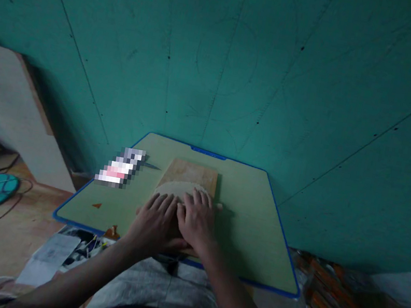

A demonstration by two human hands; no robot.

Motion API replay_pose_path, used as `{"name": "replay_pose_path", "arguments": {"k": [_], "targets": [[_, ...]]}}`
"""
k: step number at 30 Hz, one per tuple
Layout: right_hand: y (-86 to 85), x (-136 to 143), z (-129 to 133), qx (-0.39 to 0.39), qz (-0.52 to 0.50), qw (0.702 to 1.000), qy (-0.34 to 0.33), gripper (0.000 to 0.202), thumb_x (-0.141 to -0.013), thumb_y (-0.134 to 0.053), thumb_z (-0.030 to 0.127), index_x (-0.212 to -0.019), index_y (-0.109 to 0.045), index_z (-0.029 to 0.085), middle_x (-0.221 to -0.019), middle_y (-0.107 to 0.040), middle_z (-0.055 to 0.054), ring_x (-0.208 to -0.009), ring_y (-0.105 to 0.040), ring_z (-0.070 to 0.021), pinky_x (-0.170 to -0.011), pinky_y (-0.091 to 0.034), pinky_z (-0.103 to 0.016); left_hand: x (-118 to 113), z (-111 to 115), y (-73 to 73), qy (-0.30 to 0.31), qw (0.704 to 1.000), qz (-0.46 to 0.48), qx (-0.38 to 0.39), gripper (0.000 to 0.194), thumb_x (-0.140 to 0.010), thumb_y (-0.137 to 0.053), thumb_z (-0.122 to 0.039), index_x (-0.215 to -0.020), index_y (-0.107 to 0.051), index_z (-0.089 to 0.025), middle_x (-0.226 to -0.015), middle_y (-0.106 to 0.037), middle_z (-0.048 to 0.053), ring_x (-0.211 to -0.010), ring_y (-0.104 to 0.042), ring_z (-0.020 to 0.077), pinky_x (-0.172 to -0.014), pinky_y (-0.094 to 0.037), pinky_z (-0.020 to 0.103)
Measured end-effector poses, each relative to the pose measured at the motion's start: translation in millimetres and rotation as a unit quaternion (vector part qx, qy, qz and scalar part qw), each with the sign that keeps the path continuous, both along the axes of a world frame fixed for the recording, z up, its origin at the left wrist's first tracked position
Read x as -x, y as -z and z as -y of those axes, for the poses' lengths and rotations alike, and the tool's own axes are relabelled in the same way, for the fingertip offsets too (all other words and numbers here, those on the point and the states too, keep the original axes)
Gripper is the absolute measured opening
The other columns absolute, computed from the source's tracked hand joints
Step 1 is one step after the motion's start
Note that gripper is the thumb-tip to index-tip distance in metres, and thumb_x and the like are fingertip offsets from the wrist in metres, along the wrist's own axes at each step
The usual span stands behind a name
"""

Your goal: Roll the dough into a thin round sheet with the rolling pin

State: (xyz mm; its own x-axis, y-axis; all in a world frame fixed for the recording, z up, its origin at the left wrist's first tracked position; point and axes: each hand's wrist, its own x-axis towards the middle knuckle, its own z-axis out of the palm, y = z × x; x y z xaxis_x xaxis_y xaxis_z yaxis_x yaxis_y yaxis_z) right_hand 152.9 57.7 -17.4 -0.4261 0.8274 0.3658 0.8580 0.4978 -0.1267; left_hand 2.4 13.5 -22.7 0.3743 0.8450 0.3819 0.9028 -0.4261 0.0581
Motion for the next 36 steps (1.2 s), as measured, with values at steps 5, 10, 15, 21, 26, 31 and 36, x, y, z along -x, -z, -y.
{"name": "replay_pose_path", "arguments": {"k": [5,10,15,21,26,31,36], "targets": [[8.8,-16.3,37.3,-0.02,-0.063,0.998,-0.024,0.034,-0.09,-0.055,0.017,-0.123,-0.063,0.017,-0.126,-0.067,-0.013,-0.123,-0.055,-0.0291,-0.112,-0.04,-0.051,6.7,23.2,11.1,0.041,0.998,0.038,-0.038,0.085,-0.088,-0.053,-0.073,-0.143,-0.049,-0.007,-0.139,-0.061,0.022,-0.129,-0.055,0.038,-0.11,-0.039,0.052],[13.2,-18.8,44.5,-0.025,-0.119,0.992,-0.017,0.041,-0.086,-0.054,0.012,-0.127,-0.061,0.019,-0.124,-0.068,-0.011,-0.121,-0.057,-0.0285,-0.11,-0.041,-0.049,11.4,22.1,10.4,0.047,0.996,0.061,-0.037,0.06,-0.095,-0.057,-0.049,-0.141,-0.05,-0.012,-0.138,-0.063,0.018,-0.127,-0.057,0.0335,-0.111,-0.04,0.051],[16.6,-18.8,44.1,-0.039,-0.153,0.987,-0.015,0.041,-0.085,-0.053,0.01,-0.123,-0.063,0.019,-0.12,-0.07,-0.01,-0.117,-0.059,-0.0277,-0.105,-0.044,-0.048,7.1,24.4,8.8,0.035,0.995,0.076,-0.051,0.052,-0.093,-0.059,-0.035,-0.138,-0.052,-0.011,-0.134,-0.064,0.018,-0.124,-0.058,0.0335,-0.108,-0.043,0.051],[15.9,-19.7,45.5,-0.051,-0.183,0.982,-0.023,0.039,-0.087,-0.05,0.01,-0.121,-0.065,0.02,-0.117,-0.071,-0.009,-0.114,-0.061,-0.0257,-0.105,-0.045,-0.046,9.2,27.3,10.4,0.041,0.994,0.082,-0.051,0.048,-0.091,-0.057,-0.029,-0.137,-0.054,-0.013,-0.135,-0.064,0.017,-0.124,-0.058,0.0328,-0.109,-0.042,0.051],[14.2,-19.2,46.7,-0.056,-0.194,0.979,-0.025,0.037,-0.088,-0.049,0.01,-0.12,-0.066,0.02,-0.116,-0.072,-0.009,-0.113,-0.062,-0.0257,-0.104,-0.046,-0.047,11.2,27.0,11.5,0.045,0.994,0.082,-0.051,0.049,-0.092,-0.055,-0.027,-0.138,-0.054,-0.013,-0.136,-0.063,0.017,-0.125,-0.057,0.0331,-0.108,-0.043,0.052],[14.9,-19.2,45.6,-0.056,-0.202,0.978,-0.022,0.039,-0.087,-0.049,0.01,-0.12,-0.067,0.022,-0.115,-0.072,-0.009,-0.112,-0.063,-0.0252,-0.103,-0.048,-0.046,9.6,26.5,12.7,0.041,0.993,0.093,-0.056,0.049,-0.09,-0.055,-0.025,-0.137,-0.055,-0.014,-0.134,-0.065,0.017,-0.123,-0.058,0.0332,-0.107,-0.044,0.053],[15.9,-20.1,42.8,-0.054,-0.21,0.976,-0.025,0.035,-0.089,-0.05,0.012,-0.118,-0.068,0.021,-0.114,-0.073,-0.009,-0.111,-0.063,-0.0252,-0.103,-0.047,-0.045,6.6,25.8,14.6,0.014,0.995,0.078,-0.061,0.058,-0.085,-0.058,-0.025,-0.141,-0.051,-0.011,-0.137,-0.063,0.018,-0.129,-0.055,0.0358,-0.112,-0.039,0.055]]}}
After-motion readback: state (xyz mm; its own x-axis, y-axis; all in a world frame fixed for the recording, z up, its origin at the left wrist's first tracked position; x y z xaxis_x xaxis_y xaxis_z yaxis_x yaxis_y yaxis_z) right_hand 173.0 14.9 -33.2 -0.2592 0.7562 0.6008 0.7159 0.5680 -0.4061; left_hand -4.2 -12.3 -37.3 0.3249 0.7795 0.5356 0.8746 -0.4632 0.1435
